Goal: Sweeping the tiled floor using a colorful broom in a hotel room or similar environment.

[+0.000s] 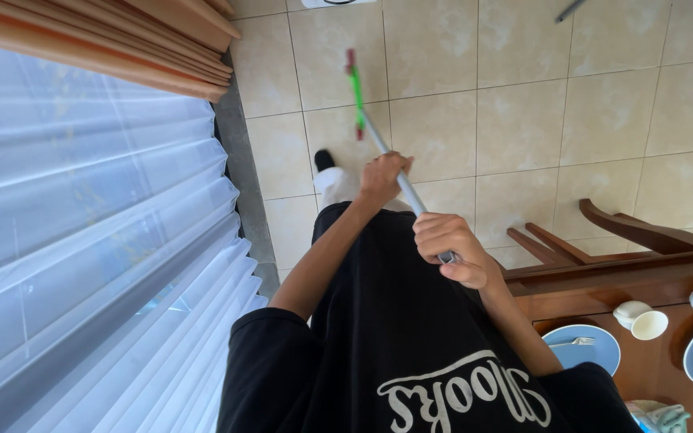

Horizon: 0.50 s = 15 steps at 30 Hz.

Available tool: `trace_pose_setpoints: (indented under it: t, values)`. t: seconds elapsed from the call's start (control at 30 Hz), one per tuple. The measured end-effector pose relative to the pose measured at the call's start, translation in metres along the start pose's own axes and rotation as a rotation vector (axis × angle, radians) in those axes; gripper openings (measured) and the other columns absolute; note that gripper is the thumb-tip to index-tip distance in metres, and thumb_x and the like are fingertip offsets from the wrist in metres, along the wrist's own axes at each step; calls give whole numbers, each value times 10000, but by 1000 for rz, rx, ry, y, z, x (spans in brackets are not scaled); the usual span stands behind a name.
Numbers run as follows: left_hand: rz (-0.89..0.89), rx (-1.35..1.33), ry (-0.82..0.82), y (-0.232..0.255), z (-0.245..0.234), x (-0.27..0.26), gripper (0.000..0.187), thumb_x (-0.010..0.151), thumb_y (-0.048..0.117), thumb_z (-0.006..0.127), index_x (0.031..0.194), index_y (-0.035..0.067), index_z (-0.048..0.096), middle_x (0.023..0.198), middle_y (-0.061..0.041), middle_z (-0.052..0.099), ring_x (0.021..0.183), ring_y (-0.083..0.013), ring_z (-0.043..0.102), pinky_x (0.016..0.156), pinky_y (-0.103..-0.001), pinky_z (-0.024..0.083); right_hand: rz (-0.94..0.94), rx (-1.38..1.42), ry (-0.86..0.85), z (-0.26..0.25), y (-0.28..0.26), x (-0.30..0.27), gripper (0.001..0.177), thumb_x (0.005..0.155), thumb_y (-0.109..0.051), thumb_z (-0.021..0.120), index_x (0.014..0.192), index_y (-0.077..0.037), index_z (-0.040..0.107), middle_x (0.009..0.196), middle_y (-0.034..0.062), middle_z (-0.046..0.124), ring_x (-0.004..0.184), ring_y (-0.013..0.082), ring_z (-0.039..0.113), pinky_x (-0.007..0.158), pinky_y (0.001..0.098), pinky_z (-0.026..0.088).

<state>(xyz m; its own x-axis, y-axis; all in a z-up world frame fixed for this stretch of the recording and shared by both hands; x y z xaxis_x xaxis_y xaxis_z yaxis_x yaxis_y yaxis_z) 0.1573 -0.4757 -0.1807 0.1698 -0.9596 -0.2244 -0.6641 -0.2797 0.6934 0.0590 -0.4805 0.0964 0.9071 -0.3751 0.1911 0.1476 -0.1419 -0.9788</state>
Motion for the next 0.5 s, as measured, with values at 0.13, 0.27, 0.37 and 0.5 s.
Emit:
trace_pose_setpoints:
  t: [0.13,0.27,0.37,0.5]
  values:
    - [-64,43,77,-70,-28,-8,207,905,261,632,818,110,743,878,-116,717,788,-376,724,661,-480,584,29,127,13,5,47,19,431,827,-404,398,574,-63,325,534,45,358,543,219,346,698,352,366]
    - [-278,264,-72,-165,-42,1,199,948,288,655,893,134,769,902,-137,730,833,-362,737,691,-476,584,117,220,100,16,110,59,371,825,-318,407,580,-61,302,539,62,335,553,219,335,738,353,408]
    - [-378,340,-186,-211,-44,19,326,1045,360,632,891,98,749,912,-143,737,866,-359,744,732,-463,590,138,257,152,21,148,81,340,812,-255,406,584,-53,255,541,73,300,558,217,309,725,346,409]
    - [-269,323,-137,-246,-14,48,131,944,281,685,923,178,762,975,-108,714,877,-354,724,702,-469,577,285,141,205,34,178,86,287,791,-161,428,564,-23,319,541,109,360,551,227,352,602,337,347]
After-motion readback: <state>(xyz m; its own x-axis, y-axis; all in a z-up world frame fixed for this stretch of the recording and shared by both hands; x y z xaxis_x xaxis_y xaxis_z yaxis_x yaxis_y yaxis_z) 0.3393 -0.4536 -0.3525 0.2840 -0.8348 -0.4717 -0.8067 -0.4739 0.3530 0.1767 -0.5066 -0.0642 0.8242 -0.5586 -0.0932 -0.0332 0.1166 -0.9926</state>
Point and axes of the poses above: each hand's wrist, its own x-axis towards the middle knuckle, its own z-axis out of the palm, y = z × x, the point moved 6 cm from there along x, towards the middle knuckle
